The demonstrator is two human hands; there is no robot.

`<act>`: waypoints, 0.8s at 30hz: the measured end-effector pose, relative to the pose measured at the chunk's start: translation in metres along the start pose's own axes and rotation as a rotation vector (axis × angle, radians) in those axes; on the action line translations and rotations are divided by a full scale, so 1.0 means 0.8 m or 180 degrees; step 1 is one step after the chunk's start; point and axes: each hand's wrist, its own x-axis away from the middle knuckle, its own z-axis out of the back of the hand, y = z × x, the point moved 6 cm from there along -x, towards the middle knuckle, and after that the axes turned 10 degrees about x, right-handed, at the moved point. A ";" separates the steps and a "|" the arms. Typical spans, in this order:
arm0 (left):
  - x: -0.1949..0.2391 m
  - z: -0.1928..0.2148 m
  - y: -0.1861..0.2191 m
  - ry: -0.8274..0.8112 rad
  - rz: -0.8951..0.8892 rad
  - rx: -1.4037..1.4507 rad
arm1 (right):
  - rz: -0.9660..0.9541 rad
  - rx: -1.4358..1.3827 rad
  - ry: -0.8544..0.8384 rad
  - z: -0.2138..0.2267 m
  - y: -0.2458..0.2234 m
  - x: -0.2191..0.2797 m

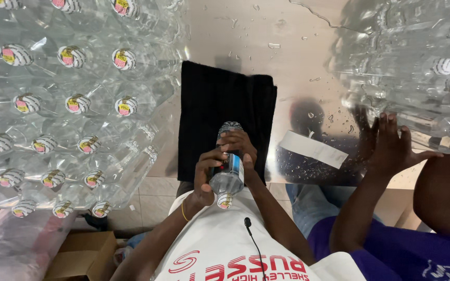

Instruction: The person picks up a clear plastic bottle and a printed label from a stainless steel table. They peel the backing from the label and apply it to the bottle, smoothing it down with their hands. The person repeats this process for a second bottle.

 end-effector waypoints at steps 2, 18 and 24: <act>0.007 0.003 -0.006 -0.0018 0.0003 -0.0027 | 0.0090 0.0180 -0.0132 0.009 0.014 0.007; -0.024 -0.007 0.022 0.0093 0.0124 -0.0312 | -0.0028 0.0022 -0.0909 0.018 0.013 -0.013; -0.037 -0.023 0.024 -0.0044 0.0143 -0.0286 | -0.0108 -0.0065 -0.1065 0.027 0.016 -0.021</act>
